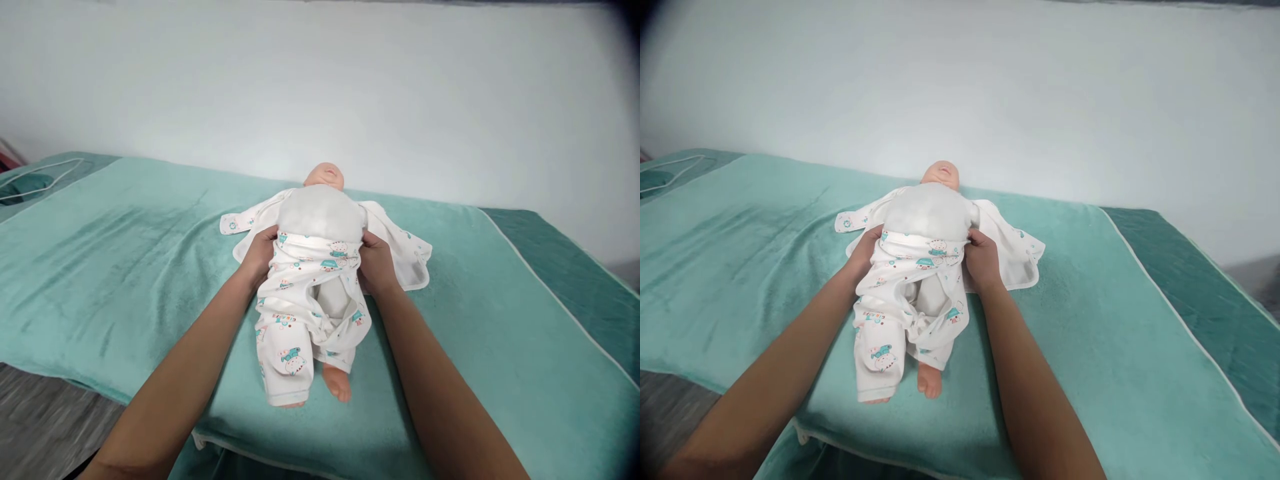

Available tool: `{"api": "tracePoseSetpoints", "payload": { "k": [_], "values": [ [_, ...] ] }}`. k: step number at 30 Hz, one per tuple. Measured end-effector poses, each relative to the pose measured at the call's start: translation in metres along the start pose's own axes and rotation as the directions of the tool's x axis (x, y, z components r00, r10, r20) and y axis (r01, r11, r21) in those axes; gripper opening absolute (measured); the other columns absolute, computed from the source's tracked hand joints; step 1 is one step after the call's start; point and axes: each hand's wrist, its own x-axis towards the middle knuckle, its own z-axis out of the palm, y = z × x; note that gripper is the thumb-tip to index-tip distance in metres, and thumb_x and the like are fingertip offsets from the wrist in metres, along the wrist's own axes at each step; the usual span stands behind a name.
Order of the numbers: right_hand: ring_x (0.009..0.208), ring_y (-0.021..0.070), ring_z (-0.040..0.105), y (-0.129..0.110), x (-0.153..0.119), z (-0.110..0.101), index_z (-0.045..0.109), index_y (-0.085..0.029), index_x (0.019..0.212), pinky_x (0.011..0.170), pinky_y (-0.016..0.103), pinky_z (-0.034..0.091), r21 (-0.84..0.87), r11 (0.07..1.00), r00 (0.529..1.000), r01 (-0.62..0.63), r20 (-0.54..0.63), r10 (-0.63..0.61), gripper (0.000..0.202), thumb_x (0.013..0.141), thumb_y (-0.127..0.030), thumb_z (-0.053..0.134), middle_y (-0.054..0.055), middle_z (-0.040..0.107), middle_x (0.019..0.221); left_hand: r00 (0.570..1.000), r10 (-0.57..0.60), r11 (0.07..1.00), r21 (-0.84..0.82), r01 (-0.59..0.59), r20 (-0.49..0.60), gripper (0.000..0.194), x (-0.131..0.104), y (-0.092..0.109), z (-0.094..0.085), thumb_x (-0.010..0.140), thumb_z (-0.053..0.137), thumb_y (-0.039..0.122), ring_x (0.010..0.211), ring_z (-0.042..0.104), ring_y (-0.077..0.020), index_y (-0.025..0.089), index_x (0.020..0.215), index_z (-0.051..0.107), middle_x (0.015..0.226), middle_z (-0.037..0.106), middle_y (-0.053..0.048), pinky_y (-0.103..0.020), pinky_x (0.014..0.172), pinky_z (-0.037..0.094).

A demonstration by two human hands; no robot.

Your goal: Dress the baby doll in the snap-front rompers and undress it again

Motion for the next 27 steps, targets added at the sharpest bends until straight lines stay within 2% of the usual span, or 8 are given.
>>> {"api": "tracePoseSetpoints", "payload": {
  "k": [4,7,10,13,19,23,27],
  "values": [
    [0.095,0.0262,0.067,-0.003,0.000,0.001,0.074,-0.023,0.100,0.083,0.043,0.053,0.150,0.988,0.999,-0.036,0.035,0.031,0.036,0.068,-0.030,0.059,0.003,0.076,0.095,0.999,0.005,1.000,-0.001,-0.005,0.050,0.047,-0.002,0.004,-0.002,0.063,0.077,0.047,0.096,0.068,-0.0304,0.016,0.098,0.074,0.086,0.075,-0.007,-0.039,0.082,0.055],
    [0.094,0.0244,0.068,-0.003,-0.003,-0.001,0.073,-0.023,0.098,0.084,0.042,0.053,0.203,0.978,0.994,-0.045,0.104,0.025,0.033,0.067,-0.028,0.062,0.003,0.076,0.099,0.994,0.081,0.990,0.107,-0.089,0.072,0.042,-0.008,0.009,-0.005,0.065,0.076,0.045,0.105,0.065,-0.0322,0.016,0.096,0.073,0.091,0.075,-0.008,-0.040,0.088,0.053],
    [0.094,0.0226,0.067,-0.003,-0.004,-0.004,0.072,-0.022,0.096,0.088,0.041,0.051,0.178,0.984,0.990,-0.002,0.142,-0.023,0.029,0.068,-0.025,0.063,0.002,0.075,0.099,0.985,0.161,0.969,0.182,-0.169,0.060,0.038,-0.010,0.008,-0.008,0.067,0.074,0.045,0.114,0.061,-0.0331,0.018,0.094,0.072,0.095,0.075,-0.008,-0.042,0.094,0.051],
    [0.094,0.0223,0.066,-0.006,-0.007,-0.005,0.069,-0.021,0.093,0.087,0.039,0.051,0.091,0.995,0.990,0.034,0.132,-0.046,0.024,0.069,-0.024,0.065,0.002,0.074,0.097,0.977,0.202,0.955,0.210,-0.211,0.064,0.036,-0.007,0.002,-0.011,0.069,0.073,0.044,0.121,0.057,-0.0332,0.018,0.094,0.071,0.097,0.074,-0.008,-0.043,0.101,0.048],
    [0.082,0.0228,0.060,-0.021,-0.015,-0.004,0.063,-0.024,0.096,0.072,0.035,0.050,-0.158,0.988,0.986,0.003,0.164,0.023,0.032,0.066,-0.030,0.073,0.002,0.071,0.089,0.976,0.182,0.962,0.184,-0.202,0.120,0.030,-0.007,0.005,-0.012,0.069,0.075,0.041,0.124,0.055,-0.0348,0.018,0.087,0.071,0.093,0.074,-0.009,-0.043,0.103,0.046],
    [0.080,0.0207,0.059,-0.022,-0.017,-0.004,0.061,-0.025,0.100,0.071,0.033,0.050,-0.127,0.992,0.985,0.005,0.173,0.017,0.038,0.065,-0.030,0.074,0.002,0.070,0.093,0.988,0.124,0.971,0.196,-0.140,0.091,0.034,-0.011,0.009,-0.014,0.066,0.078,0.042,0.125,0.054,-0.0356,0.019,0.091,0.072,0.097,0.074,-0.008,-0.042,0.103,0.045],
    [0.082,0.0198,0.059,-0.016,-0.014,-0.003,0.060,-0.024,0.093,0.072,0.033,0.051,-0.084,0.996,0.992,0.003,0.125,0.008,0.029,0.067,-0.031,0.072,0.001,0.069,0.092,0.993,0.096,0.977,0.186,-0.108,0.073,0.037,-0.011,0.009,-0.015,0.067,0.077,0.043,0.124,0.055,-0.0356,0.019,0.095,0.072,0.097,0.075,-0.007,-0.041,0.101,0.046]
  ]
}}
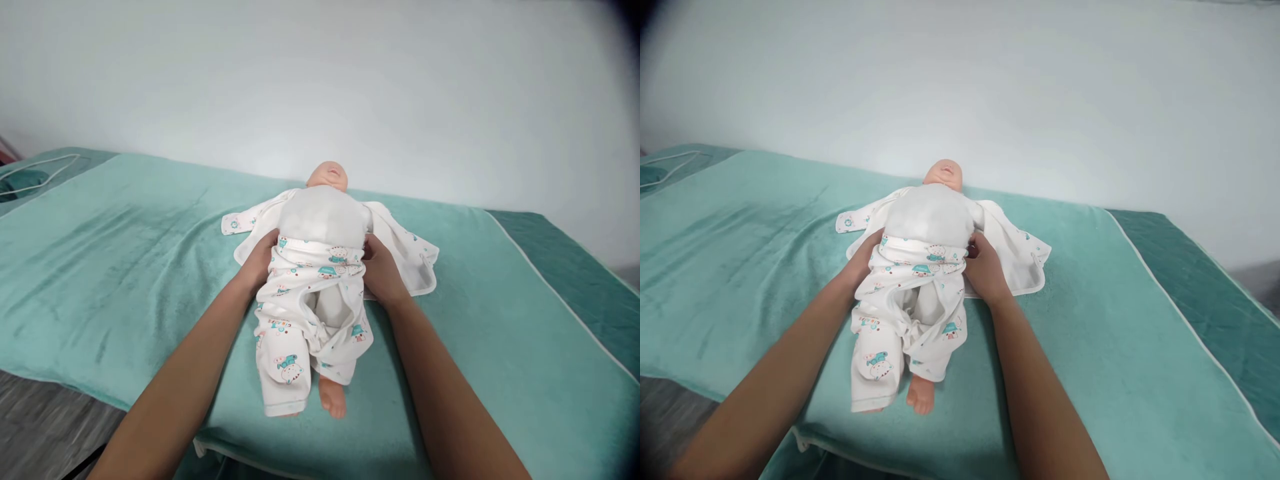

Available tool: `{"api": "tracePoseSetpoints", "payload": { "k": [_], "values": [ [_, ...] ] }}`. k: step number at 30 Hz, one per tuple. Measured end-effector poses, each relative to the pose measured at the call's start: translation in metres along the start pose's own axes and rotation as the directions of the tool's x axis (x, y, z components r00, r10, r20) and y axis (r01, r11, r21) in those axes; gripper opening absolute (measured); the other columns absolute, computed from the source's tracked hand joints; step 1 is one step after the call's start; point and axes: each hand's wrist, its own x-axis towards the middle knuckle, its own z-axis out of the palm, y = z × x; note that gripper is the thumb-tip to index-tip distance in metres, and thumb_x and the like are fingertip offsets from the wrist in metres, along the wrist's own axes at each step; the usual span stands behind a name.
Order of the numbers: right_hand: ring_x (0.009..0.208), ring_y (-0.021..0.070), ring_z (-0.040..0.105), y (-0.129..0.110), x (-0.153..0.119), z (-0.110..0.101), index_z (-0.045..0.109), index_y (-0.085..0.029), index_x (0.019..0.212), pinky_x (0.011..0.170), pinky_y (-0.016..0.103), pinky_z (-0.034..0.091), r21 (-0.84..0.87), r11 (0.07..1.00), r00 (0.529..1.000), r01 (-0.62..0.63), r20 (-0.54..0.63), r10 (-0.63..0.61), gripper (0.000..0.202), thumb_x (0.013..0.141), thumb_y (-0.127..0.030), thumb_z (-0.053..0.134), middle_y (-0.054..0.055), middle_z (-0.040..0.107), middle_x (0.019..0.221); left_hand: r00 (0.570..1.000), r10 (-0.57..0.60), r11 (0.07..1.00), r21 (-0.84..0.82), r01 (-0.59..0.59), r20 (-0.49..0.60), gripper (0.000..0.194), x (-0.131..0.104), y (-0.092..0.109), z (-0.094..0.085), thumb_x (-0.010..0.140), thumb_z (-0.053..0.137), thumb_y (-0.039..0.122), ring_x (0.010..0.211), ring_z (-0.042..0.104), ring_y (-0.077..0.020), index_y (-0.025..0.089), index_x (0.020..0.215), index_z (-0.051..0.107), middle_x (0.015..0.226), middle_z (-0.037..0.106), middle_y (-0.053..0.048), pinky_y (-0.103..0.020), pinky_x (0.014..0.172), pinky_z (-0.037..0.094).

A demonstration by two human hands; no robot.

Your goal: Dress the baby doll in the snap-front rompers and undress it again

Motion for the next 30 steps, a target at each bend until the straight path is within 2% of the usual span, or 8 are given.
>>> {"api": "tracePoseSetpoints", "payload": {
  "k": [3,8,14,21,24,28,30],
  "values": [
    [0.079,0.0186,0.059,0.003,0.000,-0.001,0.059,-0.024,0.089,0.072,0.032,0.049,-0.024,1.000,0.999,-0.010,-0.040,0.009,0.024,0.067,-0.026,0.070,0.000,0.067,0.086,1.000,-0.019,1.000,-0.010,0.019,0.003,0.039,0.001,0.001,0.001,0.067,0.076,0.041,0.118,0.058,-0.0342,0.018,0.097,0.071,0.094,0.075,-0.007,-0.040,0.094,0.049],
    [0.079,0.0188,0.060,0.007,-0.004,-0.003,0.057,-0.024,0.093,0.068,0.031,0.047,-0.004,0.998,0.988,-0.070,-0.138,0.069,0.033,0.063,-0.023,0.072,-0.001,0.066,0.086,0.997,-0.075,0.997,-0.012,0.075,-0.001,0.034,0.002,0.001,0.003,0.068,0.074,0.037,0.102,0.064,-0.0305,0.017,0.095,0.069,0.090,0.074,-0.006,-0.037,0.081,0.052],
    [0.085,0.0228,0.062,0.008,-0.004,-0.003,0.065,-0.023,0.086,0.078,0.037,0.051,-0.041,0.999,0.995,-0.016,-0.101,0.012,0.018,0.069,-0.028,0.067,0.001,0.070,0.083,0.995,-0.103,0.994,-0.035,0.103,-0.003,0.033,0.005,-0.007,0.001,0.070,0.072,0.037,0.086,0.066,-0.0253,0.017,0.096,0.068,0.083,0.073,-0.003,-0.034,0.071,0.051],
    [0.093,0.0224,0.064,0.003,-0.004,-0.001,0.070,-0.023,0.090,0.086,0.038,0.051,0.097,0.995,0.999,0.031,-0.018,-0.030,0.018,0.073,-0.024,0.064,0.002,0.073,0.096,0.981,-0.194,0.973,-0.126,0.195,0.021,0.040,0.009,-0.015,-0.002,0.066,0.076,0.037,0.089,0.068,-0.0259,0.016,0.099,0.067,0.089,0.074,-0.005,-0.034,0.071,0.053],
    [0.089,0.0229,0.063,0.003,-0.003,0.000,0.069,-0.023,0.089,0.082,0.038,0.051,0.015,1.000,0.999,0.010,-0.042,-0.009,0.018,0.071,-0.025,0.064,0.002,0.073,0.092,0.978,-0.202,0.967,-0.149,0.206,0.045,0.044,0.009,-0.015,-0.002,0.066,0.077,0.037,0.093,0.068,-0.0260,0.016,0.104,0.068,0.094,0.075,-0.006,-0.035,0.077,0.054],
    [0.086,0.0242,0.061,0.005,-0.001,0.002,0.068,-0.023,0.087,0.077,0.038,0.051,-0.153,0.988,0.997,-0.025,-0.072,0.014,0.018,0.072,-0.031,0.066,0.002,0.072,0.086,0.989,-0.129,0.981,-0.136,0.137,0.068,0.047,0.006,-0.012,0.000,0.068,0.078,0.039,0.099,0.068,-0.0277,0.017,0.109,0.069,0.097,0.076,-0.007,-0.038,0.085,0.054],
    [0.085,0.0244,0.061,0.004,0.000,0.003,0.068,-0.022,0.090,0.077,0.038,0.050,-0.176,0.984,0.997,-0.011,-0.077,-0.002,0.020,0.073,-0.033,0.065,0.002,0.073,0.089,0.990,-0.098,0.985,-0.135,0.111,0.096,0.046,0.004,-0.011,0.001,0.068,0.079,0.039,0.103,0.068,-0.0297,0.017,0.108,0.071,0.097,0.076,-0.008,-0.040,0.087,0.054]
  ]
}}
